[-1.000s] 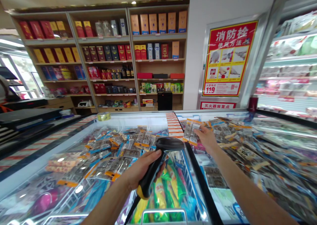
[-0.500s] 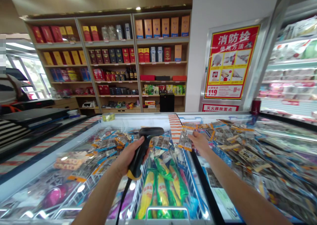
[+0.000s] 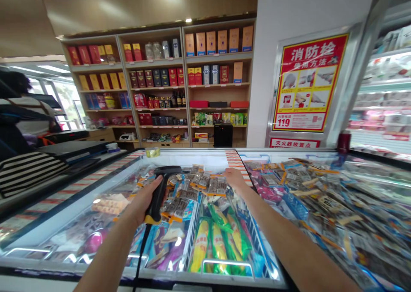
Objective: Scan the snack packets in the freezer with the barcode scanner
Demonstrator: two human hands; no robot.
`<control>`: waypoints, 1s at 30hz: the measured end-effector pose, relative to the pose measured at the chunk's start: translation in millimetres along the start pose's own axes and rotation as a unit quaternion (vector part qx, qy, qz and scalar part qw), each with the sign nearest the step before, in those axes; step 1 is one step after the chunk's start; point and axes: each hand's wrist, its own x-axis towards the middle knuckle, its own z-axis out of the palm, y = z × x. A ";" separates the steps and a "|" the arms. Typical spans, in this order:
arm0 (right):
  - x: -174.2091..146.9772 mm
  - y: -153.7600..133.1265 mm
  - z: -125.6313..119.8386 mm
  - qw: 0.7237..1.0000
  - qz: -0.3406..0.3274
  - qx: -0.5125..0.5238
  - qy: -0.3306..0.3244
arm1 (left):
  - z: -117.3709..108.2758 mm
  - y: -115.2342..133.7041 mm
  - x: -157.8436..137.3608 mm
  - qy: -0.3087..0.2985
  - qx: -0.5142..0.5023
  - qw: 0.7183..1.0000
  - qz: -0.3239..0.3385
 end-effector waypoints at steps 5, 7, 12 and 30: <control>-20.2 3.6 -84.2 0.993 0.032 -0.107 -0.043 | 25.6 -7.2 1.8 -0.050 0.003 0.999 -0.016; -34.2 2.9 -122.1 0.964 0.021 -0.218 -0.149 | 38.2 -13.2 5.1 -0.090 0.011 0.996 -0.025; -74.1 7.5 -178.0 0.877 0.034 -0.387 -0.283 | 72.3 -26.9 7.6 -0.167 0.049 0.984 -0.027; -64.6 45.9 -187.4 0.897 0.085 -0.336 -0.275 | 125.8 -18.0 26.1 -0.234 0.026 0.971 -0.037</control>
